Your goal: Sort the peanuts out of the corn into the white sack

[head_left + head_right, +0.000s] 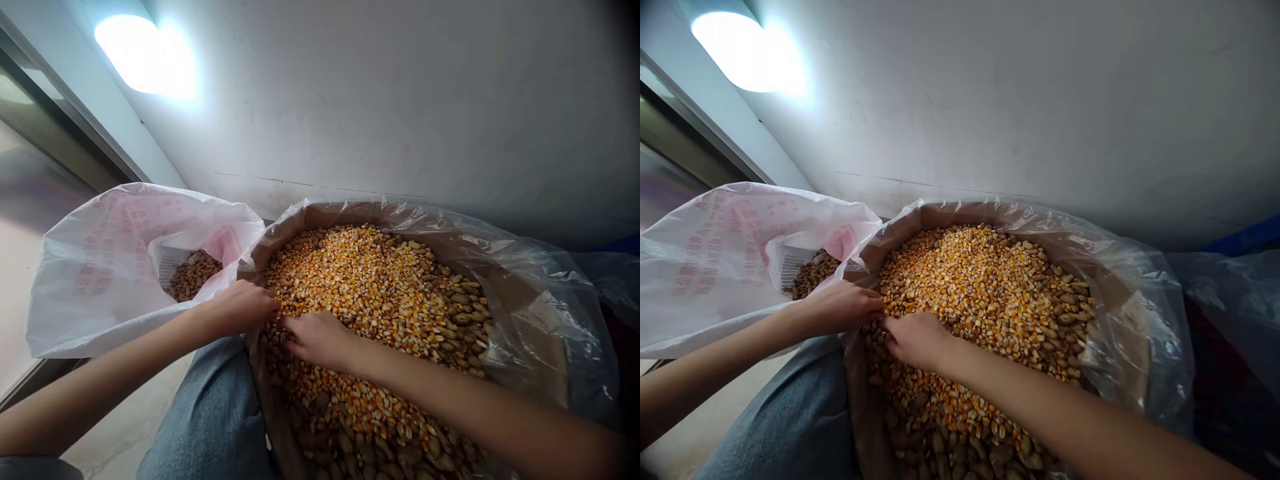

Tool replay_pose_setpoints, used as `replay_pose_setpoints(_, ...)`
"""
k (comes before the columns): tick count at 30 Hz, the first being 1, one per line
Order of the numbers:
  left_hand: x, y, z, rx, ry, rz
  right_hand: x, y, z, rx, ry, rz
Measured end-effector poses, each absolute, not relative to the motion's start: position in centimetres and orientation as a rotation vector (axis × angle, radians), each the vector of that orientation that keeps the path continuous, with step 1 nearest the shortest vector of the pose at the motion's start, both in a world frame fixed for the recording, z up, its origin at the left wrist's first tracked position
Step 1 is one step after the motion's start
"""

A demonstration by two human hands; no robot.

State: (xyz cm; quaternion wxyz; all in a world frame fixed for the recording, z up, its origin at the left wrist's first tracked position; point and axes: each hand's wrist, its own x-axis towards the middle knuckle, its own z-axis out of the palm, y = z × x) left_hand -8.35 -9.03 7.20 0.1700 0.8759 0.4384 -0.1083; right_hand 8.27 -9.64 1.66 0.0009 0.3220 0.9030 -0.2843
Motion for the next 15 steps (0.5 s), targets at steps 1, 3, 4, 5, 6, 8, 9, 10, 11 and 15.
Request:
replay_pose_setpoints(1, -8.2, -9.3, 7.2, 2.596, 1.251, -0.456, 8.2, -9.9, 1.6, 0.946, 2.842, -0.774)
replay_pose_setpoints(3, -7.7, -9.7, 7.1, 2.713, 1.232, -0.683, 8.1, -10.4, 1.4, 0.896, 2.842, -0.665)
replay_pose_setpoints(4, -7.5, -9.9, 7.0, 2.740, 1.221, -0.758, 8.1, -10.4, 1.3, 0.920, 2.840, -0.671)
replay_pose_setpoints(5, -7.2, -10.0, 7.0, 2.753, 1.220, -0.816, 8.1, -10.4, 1.2, 0.975, 2.837, -0.717)
replay_pose_setpoints(6, -6.9, -10.0, 6.9, 2.753, 1.223, -0.869, 8.2, -10.3, 1.1, 1.050, 2.828, -0.821)
replay_pose_setpoints(8, -6.5, -9.8, 7.0, 2.727, 1.221, -0.930, 8.5, -10.0, 1.0, 1.206, 2.715, -1.260)
replay_pose_setpoints(9, -6.4, -9.6, 7.0, 2.697, 1.224, -0.939, 8.7, -9.8, 1.0, 1.249, 2.568, -1.592)
replay_pose_setpoints(10, -6.5, -9.2, 7.2, 2.654, 1.227, -0.927, 8.9, -9.6, 1.1, 1.251, 2.353, -1.955)
replay_pose_setpoints(11, -6.7, -8.8, 7.4, 2.592, 1.227, -0.885, 9.1, -9.4, 1.2, 1.208, 2.086, -2.302)
replay_pose_setpoints(15, -8.4, -7.3, 8.6, 2.077, 1.123, -0.405, 10.2, -9.0, 1.9, 0.789, 1.099, -3.080)
